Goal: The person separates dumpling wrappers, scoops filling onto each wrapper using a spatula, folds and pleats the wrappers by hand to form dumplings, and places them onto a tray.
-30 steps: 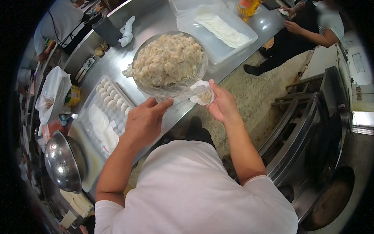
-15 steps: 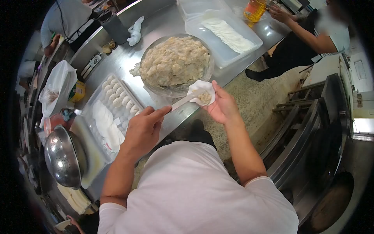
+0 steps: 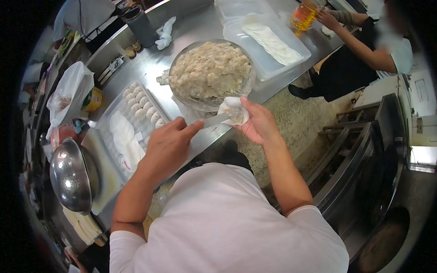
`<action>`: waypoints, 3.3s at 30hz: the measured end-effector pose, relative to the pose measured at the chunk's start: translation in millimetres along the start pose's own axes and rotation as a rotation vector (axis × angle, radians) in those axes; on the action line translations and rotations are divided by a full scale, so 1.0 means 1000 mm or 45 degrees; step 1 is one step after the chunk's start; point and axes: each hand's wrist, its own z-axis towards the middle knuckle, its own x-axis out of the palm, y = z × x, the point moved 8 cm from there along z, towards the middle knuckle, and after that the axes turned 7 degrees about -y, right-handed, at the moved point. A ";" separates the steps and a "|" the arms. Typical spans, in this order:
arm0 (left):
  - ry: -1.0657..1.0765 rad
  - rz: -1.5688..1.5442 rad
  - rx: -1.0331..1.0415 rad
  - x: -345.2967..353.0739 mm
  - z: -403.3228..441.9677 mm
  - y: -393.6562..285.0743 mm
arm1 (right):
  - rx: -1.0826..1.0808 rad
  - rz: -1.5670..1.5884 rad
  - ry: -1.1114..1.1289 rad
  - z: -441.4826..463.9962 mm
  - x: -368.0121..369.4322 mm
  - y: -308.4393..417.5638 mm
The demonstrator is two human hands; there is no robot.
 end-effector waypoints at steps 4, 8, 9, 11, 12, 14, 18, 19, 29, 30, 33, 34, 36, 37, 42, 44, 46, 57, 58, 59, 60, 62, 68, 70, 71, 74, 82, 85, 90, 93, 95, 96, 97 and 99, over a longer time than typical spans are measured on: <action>0.097 0.026 -0.066 0.004 0.008 0.013 | -0.043 -0.084 -0.093 0.007 -0.018 -0.002; 0.225 0.146 -0.295 0.055 0.029 0.069 | -0.023 -0.182 -0.063 0.006 -0.014 0.000; 0.184 0.201 -0.262 0.076 0.038 0.083 | -0.016 -0.190 -0.051 0.003 -0.006 0.000; 0.135 0.263 -0.210 0.076 0.048 0.077 | 0.044 -0.051 0.012 -0.003 0.017 0.005; -0.057 -0.197 -0.330 0.056 0.044 0.063 | 0.041 -0.044 0.008 -0.006 0.025 0.010; -0.246 -0.644 -0.460 0.047 0.037 0.057 | 0.093 0.030 0.099 -0.007 0.048 0.008; 0.097 -2.204 -0.917 0.085 0.023 0.048 | -0.096 -0.307 0.020 0.002 0.063 -0.003; 0.035 -2.280 -0.919 0.079 0.020 0.053 | -0.266 -0.656 0.089 -0.004 0.075 0.002; -0.305 -2.364 -0.630 0.013 -0.032 0.043 | -0.603 -0.897 0.379 -0.048 0.143 -0.001; -0.352 -2.390 -0.609 0.010 -0.033 0.037 | -0.605 -0.899 0.385 -0.054 0.153 -0.001; -0.550 -2.283 -0.518 -0.002 -0.036 0.031 | -0.514 -0.556 0.459 -0.066 0.171 -0.002; -0.648 -2.130 -0.471 -0.012 -0.038 0.032 | -0.510 -0.540 0.496 -0.067 0.172 -0.003; -0.651 -2.060 -0.462 -0.022 -0.040 0.030 | -0.504 -0.516 0.527 -0.069 0.174 -0.004; -0.651 -1.992 -0.449 -0.026 -0.041 0.030 | -0.526 -0.515 0.574 -0.071 0.177 -0.004; -0.804 -1.801 -0.231 -0.047 -0.045 0.033 | -0.399 -0.445 0.525 -0.076 0.177 -0.006; -0.803 -1.789 -0.249 -0.047 -0.047 0.034 | -0.424 -0.510 0.461 -0.073 0.171 -0.006; -0.793 -1.829 -0.281 -0.044 -0.047 0.033 | -0.500 -0.565 0.484 -0.068 0.160 -0.008; -0.816 -1.531 -0.360 -0.059 -0.051 0.026 | -0.709 -0.689 0.484 -0.077 0.174 0.006; -0.812 -1.490 -0.283 -0.060 -0.051 0.027 | -0.801 -0.786 0.467 -0.082 0.178 0.011; -0.808 -1.448 -0.208 -0.061 -0.050 0.026 | -0.894 -0.883 0.449 -0.087 0.183 0.014; -0.813 -1.448 -0.209 -0.062 -0.050 0.025 | -0.892 -0.886 0.454 -0.089 0.185 0.015; -0.728 -1.539 -0.283 -0.059 -0.048 0.024 | -0.962 -0.934 0.463 -0.094 0.190 0.017; -0.753 -1.571 -0.254 -0.056 -0.052 0.028 | -1.105 -1.038 0.423 -0.096 0.196 0.019; -0.713 -1.577 -0.254 -0.056 -0.052 0.028 | -1.131 -1.103 0.445 -0.098 0.198 0.020; -0.668 -1.583 -0.252 -0.055 -0.052 0.027 | -1.160 -1.166 0.463 -0.099 0.200 0.020; -0.737 -1.814 -0.258 -0.052 -0.055 0.032 | -1.166 -1.240 0.462 -0.100 0.203 0.019; -0.665 -1.860 -0.344 -0.046 -0.055 0.033 | -1.262 -1.259 0.512 -0.101 0.210 0.018; -0.713 -1.840 -0.277 -0.052 -0.056 0.032 | -1.240 -1.225 0.518 -0.099 0.210 0.016; -0.584 -1.812 -0.328 -0.046 -0.056 0.031 | -1.258 -1.189 0.547 -0.098 0.212 0.015; -0.783 -1.942 -0.266 -0.048 -0.058 0.036 | -1.270 -1.348 0.576 -0.097 0.215 0.012; -0.718 -1.788 -0.231 -0.050 -0.057 0.034 | -1.221 -1.211 0.562 -0.095 0.211 0.011; -0.722 -1.790 -0.235 -0.051 -0.057 0.034 | -1.217 -1.213 0.565 -0.094 0.212 0.011; -0.690 -1.806 -0.238 -0.051 -0.057 0.034 | -1.220 -1.218 0.555 -0.094 0.213 0.011; -0.665 -1.819 -0.232 -0.052 -0.056 0.032 | -1.230 -1.223 0.550 -0.092 0.215 0.013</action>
